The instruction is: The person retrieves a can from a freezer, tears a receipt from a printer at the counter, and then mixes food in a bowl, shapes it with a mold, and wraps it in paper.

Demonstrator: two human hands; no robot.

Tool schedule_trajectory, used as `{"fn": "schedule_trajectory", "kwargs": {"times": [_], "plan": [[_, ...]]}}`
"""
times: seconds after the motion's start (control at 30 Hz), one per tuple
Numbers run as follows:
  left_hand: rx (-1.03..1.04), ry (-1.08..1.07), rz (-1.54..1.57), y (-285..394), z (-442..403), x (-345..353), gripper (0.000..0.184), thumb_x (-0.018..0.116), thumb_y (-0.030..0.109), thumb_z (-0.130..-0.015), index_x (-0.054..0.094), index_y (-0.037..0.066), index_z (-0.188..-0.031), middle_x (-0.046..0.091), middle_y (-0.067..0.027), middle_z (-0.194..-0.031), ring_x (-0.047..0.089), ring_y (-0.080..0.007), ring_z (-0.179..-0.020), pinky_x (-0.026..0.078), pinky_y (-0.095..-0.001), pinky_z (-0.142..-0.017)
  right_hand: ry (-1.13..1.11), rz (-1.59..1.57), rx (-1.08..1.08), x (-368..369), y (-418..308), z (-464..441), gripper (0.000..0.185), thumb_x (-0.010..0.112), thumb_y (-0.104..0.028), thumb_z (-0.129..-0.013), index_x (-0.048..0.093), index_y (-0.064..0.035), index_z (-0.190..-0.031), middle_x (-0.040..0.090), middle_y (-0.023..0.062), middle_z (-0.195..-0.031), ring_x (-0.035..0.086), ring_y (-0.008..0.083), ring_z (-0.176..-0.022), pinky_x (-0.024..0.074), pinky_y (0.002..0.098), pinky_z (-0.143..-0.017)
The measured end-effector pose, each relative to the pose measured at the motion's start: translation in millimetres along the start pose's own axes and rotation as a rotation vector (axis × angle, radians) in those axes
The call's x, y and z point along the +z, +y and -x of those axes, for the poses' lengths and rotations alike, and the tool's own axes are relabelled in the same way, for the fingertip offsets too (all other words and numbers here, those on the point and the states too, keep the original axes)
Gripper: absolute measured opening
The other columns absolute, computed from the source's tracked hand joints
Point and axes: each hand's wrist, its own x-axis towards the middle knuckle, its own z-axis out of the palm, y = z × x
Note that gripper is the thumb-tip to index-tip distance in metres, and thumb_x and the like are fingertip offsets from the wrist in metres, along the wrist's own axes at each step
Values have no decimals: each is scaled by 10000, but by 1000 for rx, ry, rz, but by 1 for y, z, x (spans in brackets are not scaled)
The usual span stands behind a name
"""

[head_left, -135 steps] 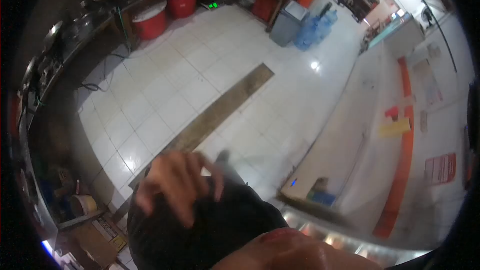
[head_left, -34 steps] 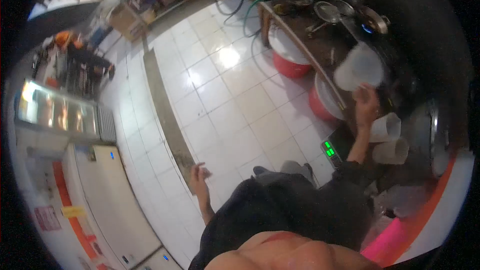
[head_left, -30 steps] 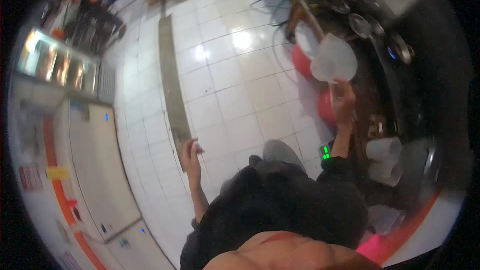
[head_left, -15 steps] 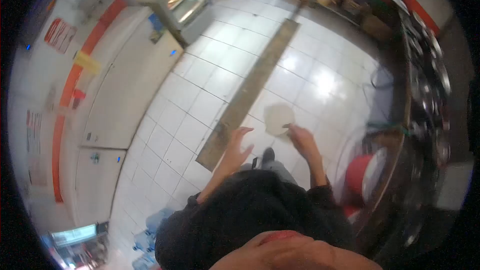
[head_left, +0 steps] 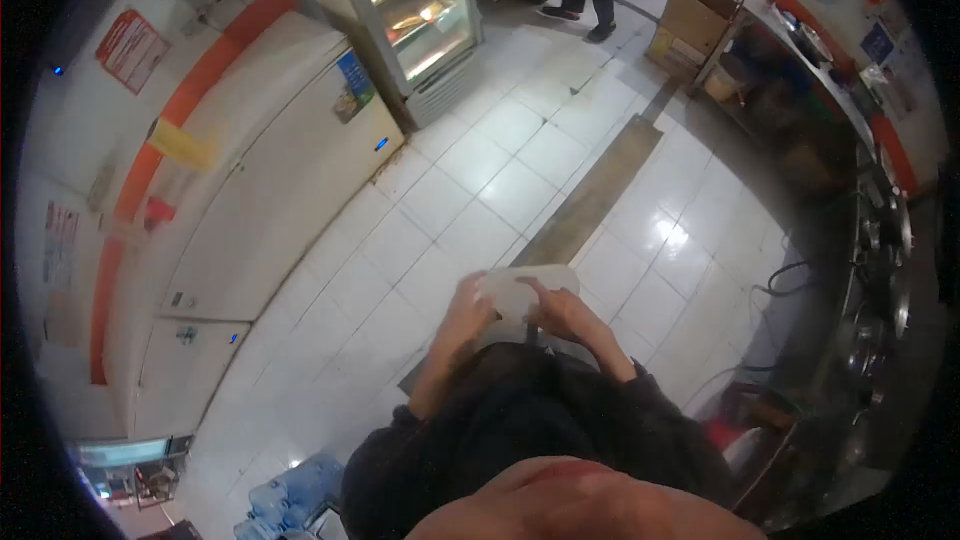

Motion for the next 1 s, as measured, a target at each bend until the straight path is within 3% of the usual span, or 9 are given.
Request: {"fn": "schedule_trajectory", "kwargs": {"times": [0.07, 0.13, 0.17, 0.27, 0.43, 0.6, 0.77, 0.83, 1.0], "plan": [[-60, -59, 99, 31, -58, -23, 429, 560, 241, -855, 422, 47, -1212, 438, -162, -1225, 468, -303, -1133, 420, -380, -894, 60, -27, 114, -33, 9, -25, 557, 630, -103, -750, 378, -82, -1245, 580, 201, -716, 583, 374, -711, 443, 432, -607], [103, -215, -292, 53, -115, -51, 399, 527, 276, -883, 442, 52, -1202, 498, -125, -1175, 502, -270, -1102, 428, -367, -887, 493, -41, 238, -49, 57, -46, 558, 656, -216, -753, 398, -140, -1243, 570, 144, -659, 584, 306, -644, 460, 408, -637], [103, -227, -290, 58, -141, -58, 399, 527, 276, -883, 442, 52, -1202, 498, -125, -1175, 502, -270, -1102, 428, -367, -887, 502, -97, 336, -79, 57, -53, 522, 655, -199, -758, 420, -136, -1220, 551, 114, -619, 561, 255, -588, 448, 380, -585], [193, -243, -175, 80, -224, -62, 372, 509, 276, -895, 469, 57, -1192, 530, -93, -1160, 522, -223, -1073, 423, -359, -888, 805, -167, 400, -151, 68, -75, 397, 629, -123, -777, 485, -113, -1147, 464, 33, -498, 442, 119, -443, 367, 308, -448], [231, -458, 259, 142, -367, -35, 335, 484, 262, -913, 490, 68, -1186, 558, -91, -1131, 536, -202, -1021, 417, -333, -887, 986, 31, 492, -247, 130, -110, 301, 610, -90, -776, 529, -101, -1066, 355, 25, -443, 337, 102, -423, 304, 279, -427], [178, -730, 28, 157, -507, -41, 336, 454, 234, -914, 449, 96, -1220, 577, -89, -1095, 557, -205, -969, 418, -350, -889, 813, 98, 640, -330, 210, -185, 294, 659, -198, -778, 559, -86, -1030, 512, 62, -477, 488, 120, -448, 405, 286, -473], [106, -268, 62, 121, -621, -112, 232, 398, 45, -874, 608, 22, -777, 553, -97, -1149, 550, -212, -1016, 370, -337, -955, 510, 393, 490, -379, 289, -359, 423, 668, -203, -685, 527, -126, -1076, 598, 132, -607, 594, 319, -667, 463, 416, -598], [49, -120, 108, 104, -656, -139, 210, 374, 0, -873, 582, 16, -890, 574, -92, -1091, 550, -193, -1006, 383, -335, -942, 541, 373, 206, -409, 284, -441, 444, 664, -214, -705, 496, -122, -1105, 589, 139, -607, 592, 318, -657, 462, 421, -600], [-84, 46, 336, 16, -746, -160, 180, 396, -14, -857, 531, 0, -973, 587, -73, -955, 540, -146, -947, 414, -288, -882, 355, 74, 205, -485, 272, -606, 431, 619, -184, -786, 446, -96, -1171, 562, 139, -569, 559, 300, -536, 423, 388, -519]]}}
